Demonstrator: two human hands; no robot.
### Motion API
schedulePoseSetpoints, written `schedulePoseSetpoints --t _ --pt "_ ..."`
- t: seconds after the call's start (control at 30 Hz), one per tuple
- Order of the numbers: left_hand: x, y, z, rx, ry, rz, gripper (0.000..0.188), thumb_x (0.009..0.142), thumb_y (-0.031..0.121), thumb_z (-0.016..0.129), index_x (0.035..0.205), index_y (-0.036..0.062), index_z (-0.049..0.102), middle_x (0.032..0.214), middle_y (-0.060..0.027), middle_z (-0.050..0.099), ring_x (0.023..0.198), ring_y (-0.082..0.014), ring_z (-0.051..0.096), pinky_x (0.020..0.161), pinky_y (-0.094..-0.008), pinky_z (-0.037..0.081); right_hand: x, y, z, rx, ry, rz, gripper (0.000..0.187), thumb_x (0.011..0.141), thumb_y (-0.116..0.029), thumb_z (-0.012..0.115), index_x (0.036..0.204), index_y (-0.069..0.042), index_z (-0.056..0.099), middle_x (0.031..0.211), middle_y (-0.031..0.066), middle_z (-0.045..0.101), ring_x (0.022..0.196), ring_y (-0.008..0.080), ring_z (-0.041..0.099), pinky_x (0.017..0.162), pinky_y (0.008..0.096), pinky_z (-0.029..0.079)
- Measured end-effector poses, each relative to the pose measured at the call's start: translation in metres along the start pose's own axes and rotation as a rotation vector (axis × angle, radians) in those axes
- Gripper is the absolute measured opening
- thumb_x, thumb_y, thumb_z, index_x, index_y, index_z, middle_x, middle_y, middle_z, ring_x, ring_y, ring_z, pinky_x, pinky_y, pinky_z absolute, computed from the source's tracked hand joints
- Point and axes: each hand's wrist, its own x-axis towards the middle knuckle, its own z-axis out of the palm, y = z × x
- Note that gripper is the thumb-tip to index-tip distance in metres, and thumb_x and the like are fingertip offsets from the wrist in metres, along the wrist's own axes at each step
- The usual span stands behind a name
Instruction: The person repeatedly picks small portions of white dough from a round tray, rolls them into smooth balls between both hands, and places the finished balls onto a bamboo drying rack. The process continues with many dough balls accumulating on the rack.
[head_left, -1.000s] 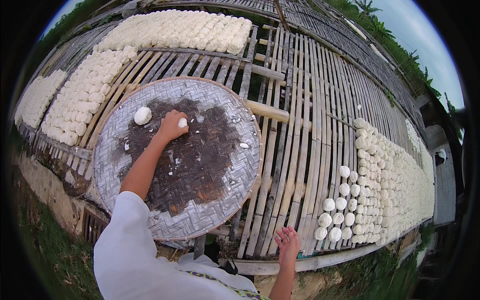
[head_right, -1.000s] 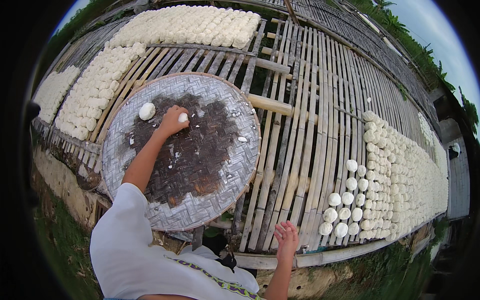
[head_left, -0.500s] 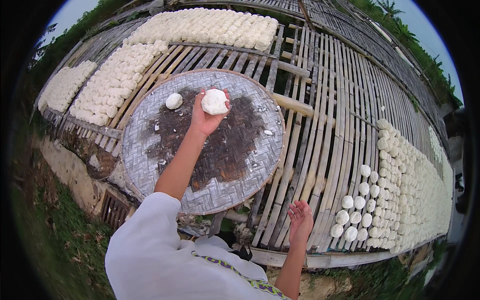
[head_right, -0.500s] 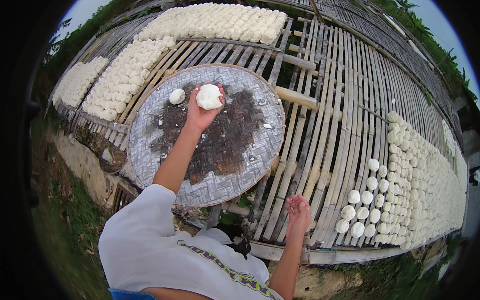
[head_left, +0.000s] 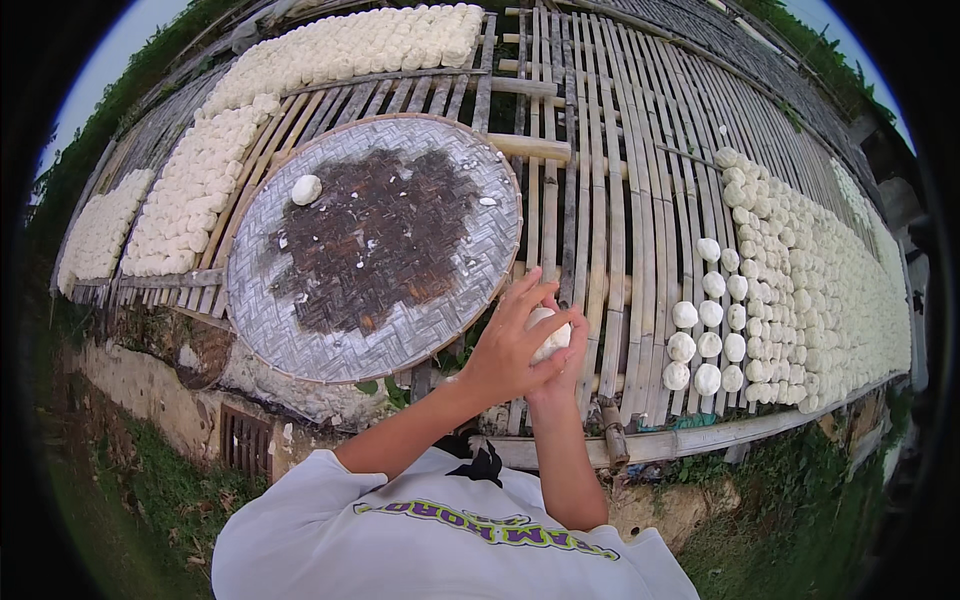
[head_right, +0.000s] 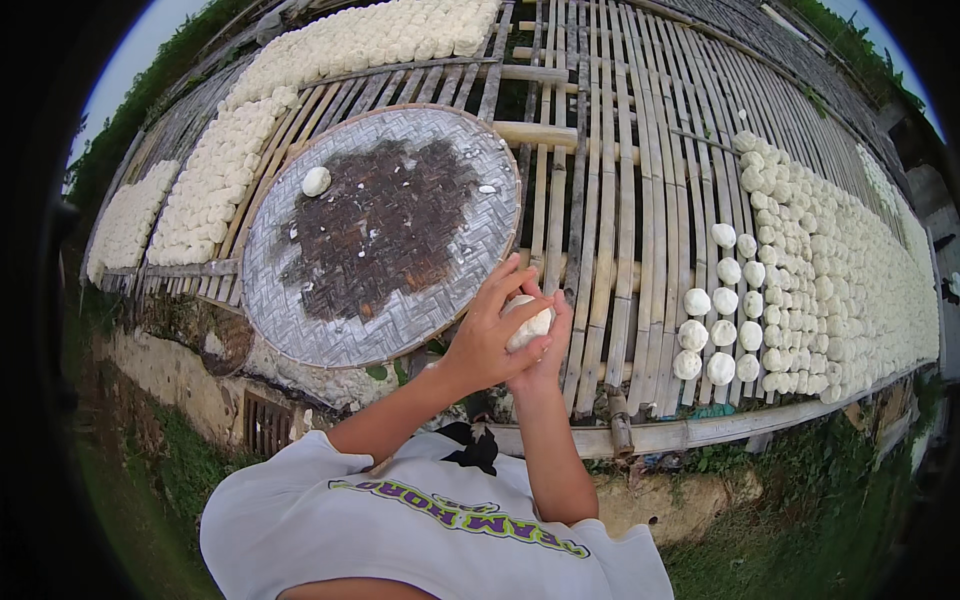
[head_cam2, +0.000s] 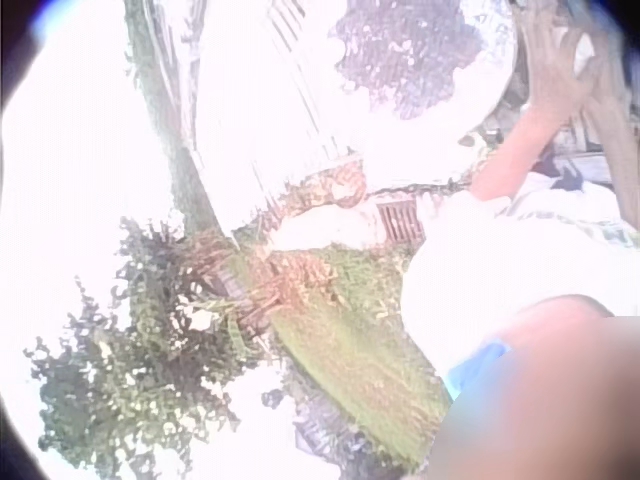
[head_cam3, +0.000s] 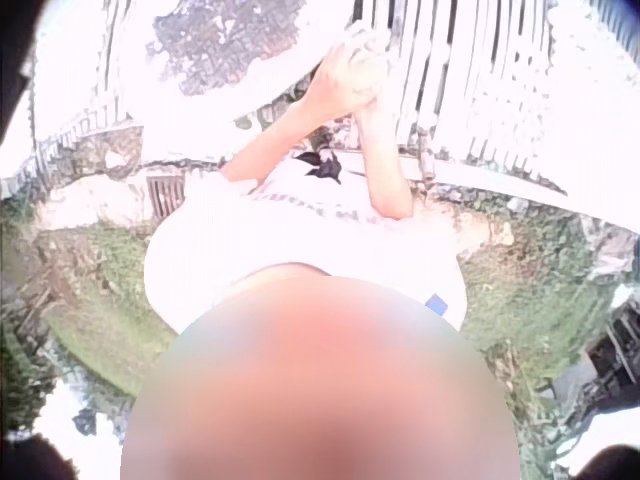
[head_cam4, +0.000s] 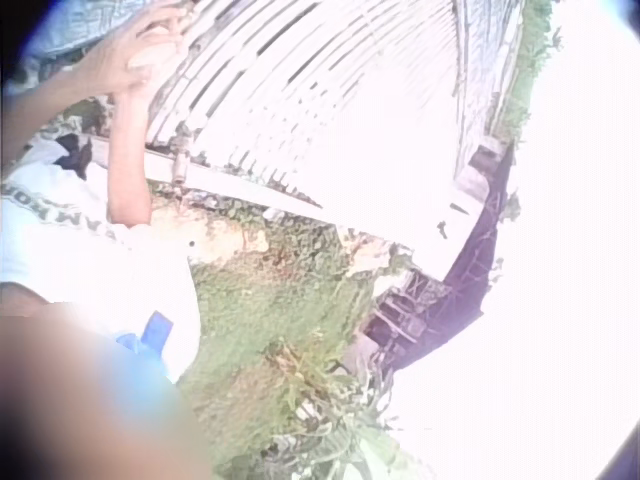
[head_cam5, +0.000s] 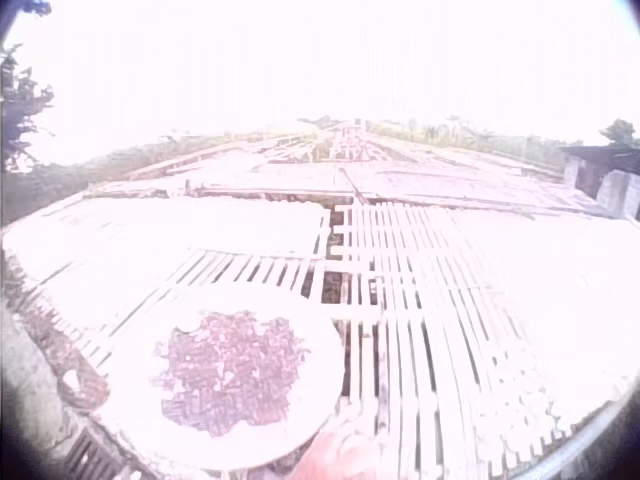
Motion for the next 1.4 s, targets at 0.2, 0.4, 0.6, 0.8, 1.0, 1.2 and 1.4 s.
schedulePoseSetpoints --t 0.2,0.4,0.6,0.8,1.0,1.2,1.4 --pt "0.008 0.023 0.051 -1.321 0.204 -0.815 0.047 0.108 0.034 0.044 0.145 0.005 0.05 0.15 -0.0148 0.051 0.143 -0.0317 0.047 0.115 -0.0453 0.042 -0.033 -0.037 -0.017 -0.391 0.149 -0.424 0.054 0.108 -0.034 0.041 0.148 0.002 0.048 0.136 0.0174 0.061 0.127 0.0303 0.059 0.11 0.0429 0.045" --pt "0.049 0.034 0.097 -1.575 0.114 -0.879 0.045 0.113 0.029 0.032 0.148 0.005 0.047 0.153 -0.0097 0.049 0.137 -0.0229 0.05 0.114 -0.0396 0.043 -0.023 -0.103 -0.03 -1.228 -0.002 -0.9 0.043 0.109 -0.024 0.047 0.141 0.003 0.055 0.139 0.0168 0.058 0.124 0.0255 0.06 0.109 0.0384 0.045" --pt "0.077 0.076 0.163 -1.294 0.287 -0.872 0.046 0.112 0.036 0.041 0.144 0.0045 0.049 0.142 -0.0108 0.056 0.123 -0.0209 0.058 0.107 -0.0354 0.047 -0.023 -0.138 -0.055 -0.594 0.159 -0.755 0.056 0.109 -0.032 0.048 0.152 0.002 0.037 0.139 0.0166 0.057 0.122 0.0236 0.059 0.105 0.0388 0.049" --pt "0.086 0.066 0.208 -1.806 -0.036 -1.191 0.055 0.112 0.049 0.029 0.143 0.0081 0.049 0.142 -0.0114 0.057 0.13 -0.0277 0.057 0.112 -0.0468 0.044 -0.017 -0.216 -0.104 -1.151 -0.172 -0.902 0.052 0.106 -0.033 0.053 0.144 0.003 0.05 0.14 0.017 0.058 0.12 0.0259 0.061 0.103 0.0395 0.049" --pt "0.085 0.08 0.256 -1.538 0.183 -0.986 0.062 0.11 0.053 0.027 0.145 0.0071 0.049 0.152 -0.0156 0.052 0.138 -0.0309 0.052 0.116 -0.0472 0.041 -0.02 -0.241 -0.102 -0.158 0.18 -0.312 0.051 0.109 -0.037 0.046 0.143 0.001 0.052 0.136 0.0142 0.059 0.121 0.0214 0.06 0.104 0.0391 0.048" --pt "0.105 0.092 0.275 -1.836 0.138 -1.054 0.062 0.109 0.053 0.029 0.141 0.0052 0.052 0.145 -0.0162 0.057 0.133 -0.0286 0.056 0.115 -0.0448 0.043 -0.048 -0.287 -0.117 -1.117 -0.073 -0.737 0.059 0.11 -0.041 0.042 0.148 0.004 0.049 0.143 0.0178 0.056 0.129 0.0255 0.055 0.112 0.0379 0.041" --pt "0.141 0.122 0.32 -1.322 0.374 -1.067 0.059 0.108 0.053 0.031 0.134 0.0059 0.054 0.133 -0.0119 0.062 0.124 -0.0271 0.062 0.107 -0.0432 0.05 -0.02 -0.316 -0.124 -0.219 0.1 -0.354 0.064 0.108 -0.045 0.044 0.151 0.002 0.042 0.141 0.0193 0.059 0.126 0.0268 0.06 0.11 0.0412 0.048"
